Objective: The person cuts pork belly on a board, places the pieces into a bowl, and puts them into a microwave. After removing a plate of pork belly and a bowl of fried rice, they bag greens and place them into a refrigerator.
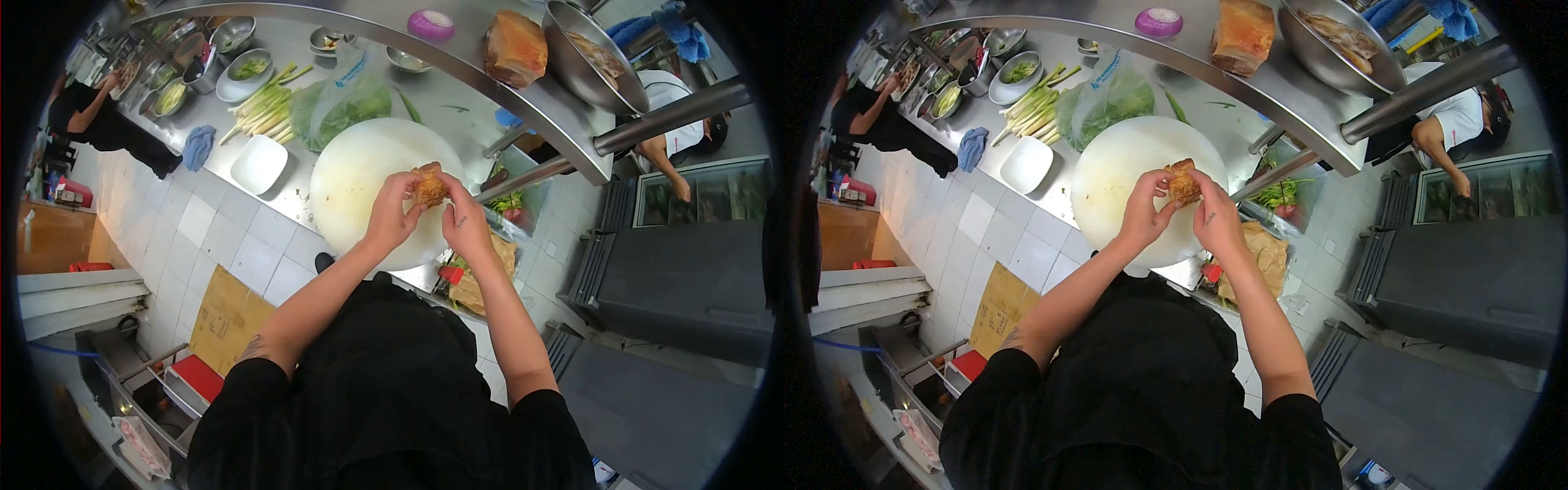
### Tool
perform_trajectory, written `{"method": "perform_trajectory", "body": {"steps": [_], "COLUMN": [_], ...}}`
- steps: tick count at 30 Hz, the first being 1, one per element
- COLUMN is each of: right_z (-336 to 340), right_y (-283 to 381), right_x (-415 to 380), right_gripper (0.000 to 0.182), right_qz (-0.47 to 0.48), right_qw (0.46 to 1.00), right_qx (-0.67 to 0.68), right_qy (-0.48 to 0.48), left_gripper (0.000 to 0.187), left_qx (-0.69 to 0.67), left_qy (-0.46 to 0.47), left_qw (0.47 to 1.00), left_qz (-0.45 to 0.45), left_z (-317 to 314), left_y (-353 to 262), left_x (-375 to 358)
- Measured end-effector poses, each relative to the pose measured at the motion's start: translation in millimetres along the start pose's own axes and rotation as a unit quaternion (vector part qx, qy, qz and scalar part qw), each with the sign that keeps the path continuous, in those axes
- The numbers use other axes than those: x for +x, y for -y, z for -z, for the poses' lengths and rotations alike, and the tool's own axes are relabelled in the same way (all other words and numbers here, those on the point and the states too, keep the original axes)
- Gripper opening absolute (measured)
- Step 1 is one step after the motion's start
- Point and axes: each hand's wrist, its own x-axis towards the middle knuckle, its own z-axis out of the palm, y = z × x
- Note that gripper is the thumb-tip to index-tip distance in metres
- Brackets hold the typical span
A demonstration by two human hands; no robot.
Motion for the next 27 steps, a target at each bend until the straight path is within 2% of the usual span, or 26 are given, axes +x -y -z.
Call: {"method": "perform_trajectory", "body": {"steps": [4, 6, 7, 10, 12, 13, 15, 18, 21, 23, 26, 27], "right_z": [-11, -21, -27, -47, -49, -49, -56, -76, -131, -182, -283, -304], "right_y": [-14, -23, -27, -34, -19, -8, 18, 75, 134, 161, 152, 153], "right_x": [-5, -9, -12, -16, -13, -10, 3, 40, 102, 151, 207, 220], "right_gripper": [0.070, 0.071, 0.072, 0.074, 0.075, 0.076, 0.076, 0.074, 0.070, 0.063, 0.059, 0.059], "right_qz": [0.020, 0.037, 0.046, -0.038, -0.037, -0.050, -0.012, 0.014, 0.033, -0.039, -0.027, -0.052], "right_qw": [1.000, 0.998, 0.996, 0.991, 0.992, 0.993, 0.998, 0.995, 0.981, 0.961, 0.952, 0.948], "right_qx": [-0.023, -0.036, -0.042, 0.123, 0.114, 0.100, 0.065, 0.068, 0.093, 0.025, -0.010, -0.032], "right_qy": [-0.005, -0.046, -0.065, -0.045, -0.034, -0.025, -0.004, 0.069, 0.167, 0.274, 0.304, 0.313], "left_gripper": [0.069, 0.073, 0.075, 0.078, 0.078, 0.078, 0.078, 0.083, 0.091, 0.092, 0.098, 0.099], "left_qx": [0.049, 0.114, 0.098, 0.057, 0.025, 0.006, -0.035, 0.025, 0.056, 0.012, -0.003, -0.022], "left_qy": [0.006, -0.005, -0.002, 0.002, 0.005, -0.001, -0.011, -0.049, -0.064, -0.037, 0.036, 0.056], "left_qw": [0.999, 0.993, 0.994, 0.998, 1.000, 1.000, 0.999, 0.997, 0.992, 0.984, 0.951, 0.938], "left_qz": [-0.007, -0.041, -0.038, -0.019, 0.000, 0.003, 0.009, 0.048, 0.096, 0.176, 0.306, 0.340], "left_z": [-5, -4, -7, -14, -4, 10, 38, 108, 202, 267, 343, 361], "left_y": [8, 3, 8, 22, 24, 21, 3, 0, 7, 39, 125, 149], "left_x": [-13, -17, -18, -17, -14, -14, -14, -16, -10, -4, 15, 23]}}
